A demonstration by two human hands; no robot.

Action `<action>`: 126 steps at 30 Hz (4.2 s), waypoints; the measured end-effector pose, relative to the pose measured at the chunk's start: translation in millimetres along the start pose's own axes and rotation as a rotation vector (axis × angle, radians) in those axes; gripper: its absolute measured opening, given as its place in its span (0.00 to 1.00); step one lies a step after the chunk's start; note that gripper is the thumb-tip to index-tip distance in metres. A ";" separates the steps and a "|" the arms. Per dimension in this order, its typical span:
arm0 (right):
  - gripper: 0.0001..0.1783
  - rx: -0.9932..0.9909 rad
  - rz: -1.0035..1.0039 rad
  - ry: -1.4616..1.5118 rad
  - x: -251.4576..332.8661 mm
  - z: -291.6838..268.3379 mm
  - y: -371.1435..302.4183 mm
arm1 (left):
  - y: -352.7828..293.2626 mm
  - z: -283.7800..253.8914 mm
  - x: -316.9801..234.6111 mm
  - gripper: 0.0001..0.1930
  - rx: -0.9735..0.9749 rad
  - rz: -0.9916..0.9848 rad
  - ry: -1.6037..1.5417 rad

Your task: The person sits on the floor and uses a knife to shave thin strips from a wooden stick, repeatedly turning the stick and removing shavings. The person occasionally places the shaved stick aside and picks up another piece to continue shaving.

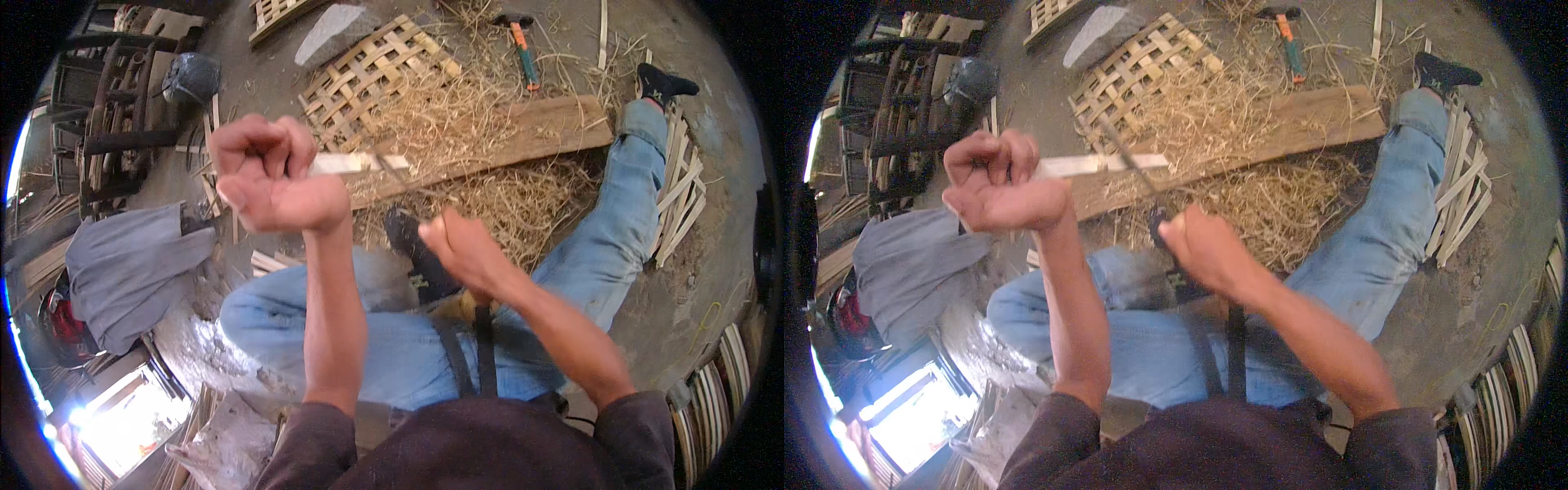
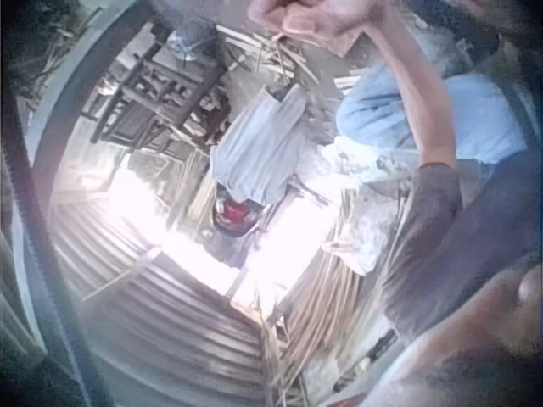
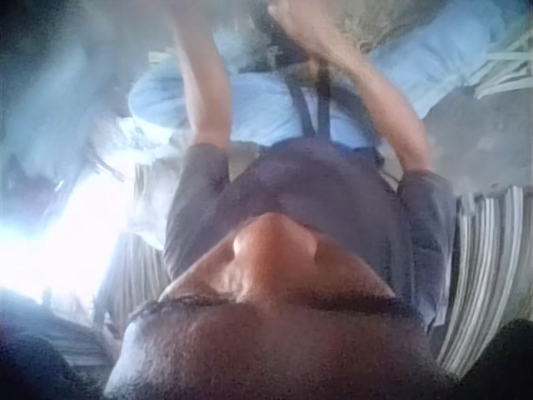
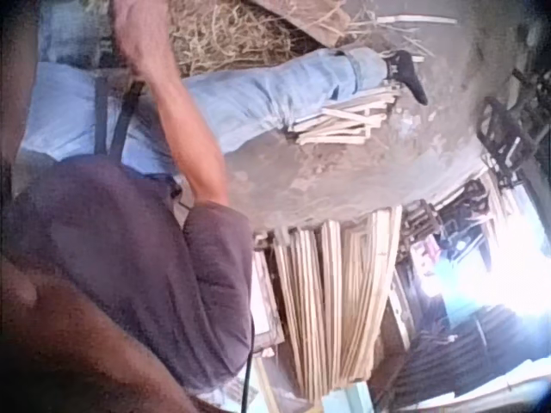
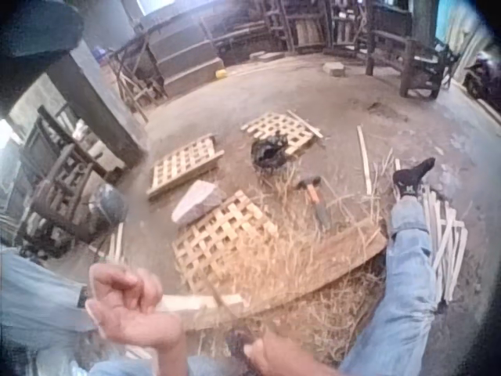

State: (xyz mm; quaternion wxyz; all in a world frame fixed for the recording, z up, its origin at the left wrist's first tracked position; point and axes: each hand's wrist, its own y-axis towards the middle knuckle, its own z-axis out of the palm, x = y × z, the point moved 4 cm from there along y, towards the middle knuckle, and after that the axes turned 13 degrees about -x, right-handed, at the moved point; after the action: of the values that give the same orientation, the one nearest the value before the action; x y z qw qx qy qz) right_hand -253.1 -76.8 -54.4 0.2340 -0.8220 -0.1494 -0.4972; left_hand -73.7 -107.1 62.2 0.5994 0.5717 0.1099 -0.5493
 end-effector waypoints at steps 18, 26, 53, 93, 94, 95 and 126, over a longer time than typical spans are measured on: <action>0.22 0.043 0.002 0.163 37.9 -2.7 -14.9 | 0.5 -11.5 -7.7 0.34 -0.006 0.019 0.108; 0.22 -0.006 -0.103 0.197 45.0 -0.4 -16.0 | 2.0 -20.4 -6.6 0.33 -0.041 0.013 0.014; 0.23 0.023 -0.090 0.074 28.9 8.7 -18.8 | 0.9 -15.7 -10.7 0.31 0.150 -0.118 -0.033; 0.22 -0.055 -0.113 0.199 50.6 -7.0 -19.1 | -6.4 -12.0 -4.2 0.28 -0.007 0.016 -0.044; 0.22 -0.078 -0.142 0.230 57.6 -13.7 -19.3 | -2.6 -4.1 -8.4 0.29 0.001 0.040 0.015; 0.22 -0.082 -0.135 0.180 49.0 -8.0 -23.3 | -7.0 -3.9 -7.7 0.29 -0.003 0.026 0.042; 0.20 -0.067 -0.090 0.157 57.4 -5.7 -25.7 | 5.0 -16.9 -13.5 0.36 0.036 0.059 -0.032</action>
State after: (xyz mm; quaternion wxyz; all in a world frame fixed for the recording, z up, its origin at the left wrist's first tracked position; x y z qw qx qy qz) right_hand -243.2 -57.3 5.0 0.1949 -0.7805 -0.1505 -0.5746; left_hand -66.4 -87.6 69.8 0.6065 0.5767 0.0734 -0.5424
